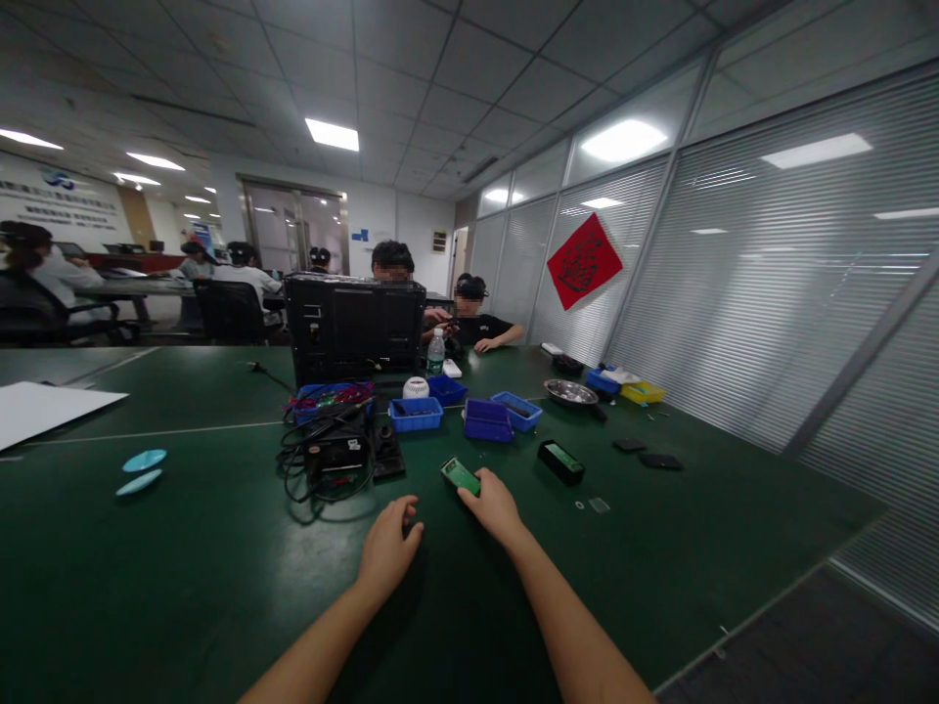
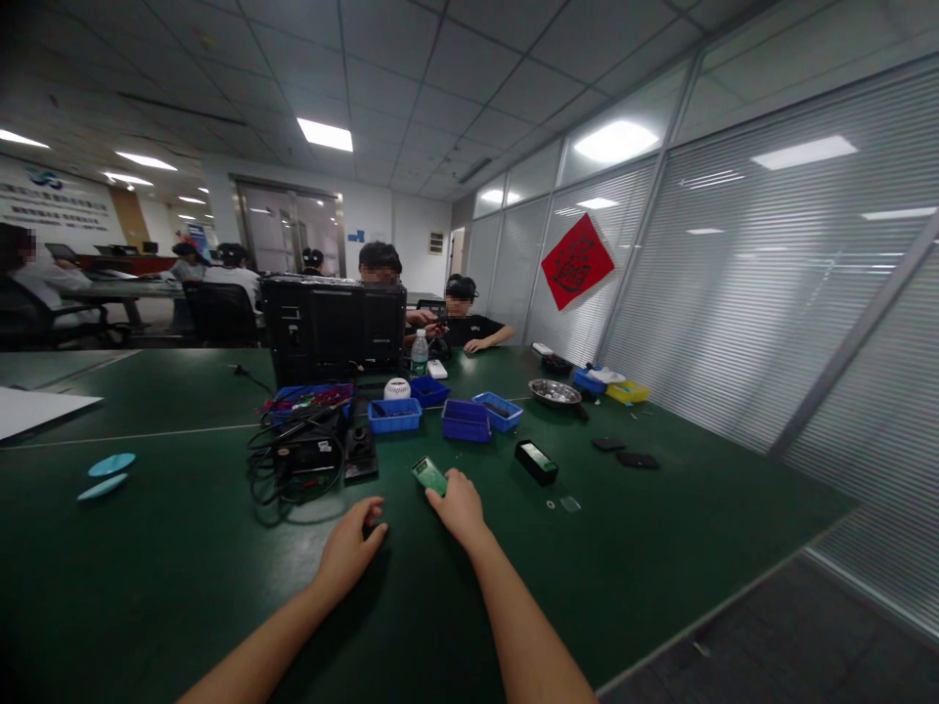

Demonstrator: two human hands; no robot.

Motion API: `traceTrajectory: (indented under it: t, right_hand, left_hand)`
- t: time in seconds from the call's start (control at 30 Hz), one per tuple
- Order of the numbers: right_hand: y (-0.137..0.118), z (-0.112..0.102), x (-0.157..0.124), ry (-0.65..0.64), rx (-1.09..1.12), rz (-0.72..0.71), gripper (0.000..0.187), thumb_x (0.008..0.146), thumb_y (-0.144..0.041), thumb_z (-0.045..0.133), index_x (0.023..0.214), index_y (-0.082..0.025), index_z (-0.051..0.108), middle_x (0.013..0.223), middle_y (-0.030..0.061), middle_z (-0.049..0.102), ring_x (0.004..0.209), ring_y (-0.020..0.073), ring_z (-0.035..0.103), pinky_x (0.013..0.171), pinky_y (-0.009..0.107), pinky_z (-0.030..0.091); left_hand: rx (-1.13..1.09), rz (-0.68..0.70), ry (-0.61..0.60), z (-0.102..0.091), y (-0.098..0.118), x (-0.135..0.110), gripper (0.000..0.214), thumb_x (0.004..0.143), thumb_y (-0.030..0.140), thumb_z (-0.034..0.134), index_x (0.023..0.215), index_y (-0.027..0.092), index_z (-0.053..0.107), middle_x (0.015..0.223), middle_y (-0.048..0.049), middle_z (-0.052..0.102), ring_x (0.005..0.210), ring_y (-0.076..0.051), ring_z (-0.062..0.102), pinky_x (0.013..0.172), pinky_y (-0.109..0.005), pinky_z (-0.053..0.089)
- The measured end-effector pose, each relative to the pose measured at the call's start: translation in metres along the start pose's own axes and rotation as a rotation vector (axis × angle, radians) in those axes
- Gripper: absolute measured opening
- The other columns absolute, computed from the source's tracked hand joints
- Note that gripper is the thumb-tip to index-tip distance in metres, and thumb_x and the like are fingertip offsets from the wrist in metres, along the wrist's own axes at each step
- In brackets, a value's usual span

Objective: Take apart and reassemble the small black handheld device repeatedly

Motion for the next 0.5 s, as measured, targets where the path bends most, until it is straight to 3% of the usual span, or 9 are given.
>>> traceTrajectory:
  t: [0.2,0.5]
  right_hand:
    - [-0.0091,0.0046,-0.0067,0.003,0.011,-0.075,0.040,0.067,-0.039,0.060,0.100,-0.018,0.047,0.097,0.0070,0.057,0.088,0.0195,0.055,0.071,0.026,0.038]
    - [-0.0079,0.0076,-0.0071,-0.098,-0.055,-0.086,0.066,0.066,-0.039,0.061,0.124,-0.020,0.038,0.114,0.0102,0.052,0.103,0.0234,0.050,0.081,0.031,0.038]
  left_hand:
    - [0.001,0.009,0.017,0.0012,-0.0024,0.0001,0.036,0.072,0.023,0.047,0.108,0.021,0.050,0.096,-0.0022,0.058,0.085,-0.014,0.055,0.081,-0.026,0.040]
    - [0.005,0.021,0.025,0.0019,-0.0041,0.0008,0.035,0.072,0.023,0.048,0.107,0.021,0.051,0.094,-0.0015,0.058,0.083,-0.013,0.054,0.079,-0.026,0.040]
Point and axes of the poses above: each hand's wrist, its own x-axis towards the middle knuckle, its own z-axis out of the palm, y = z × x, the point moved 2 cm from there along x, towards the middle knuckle
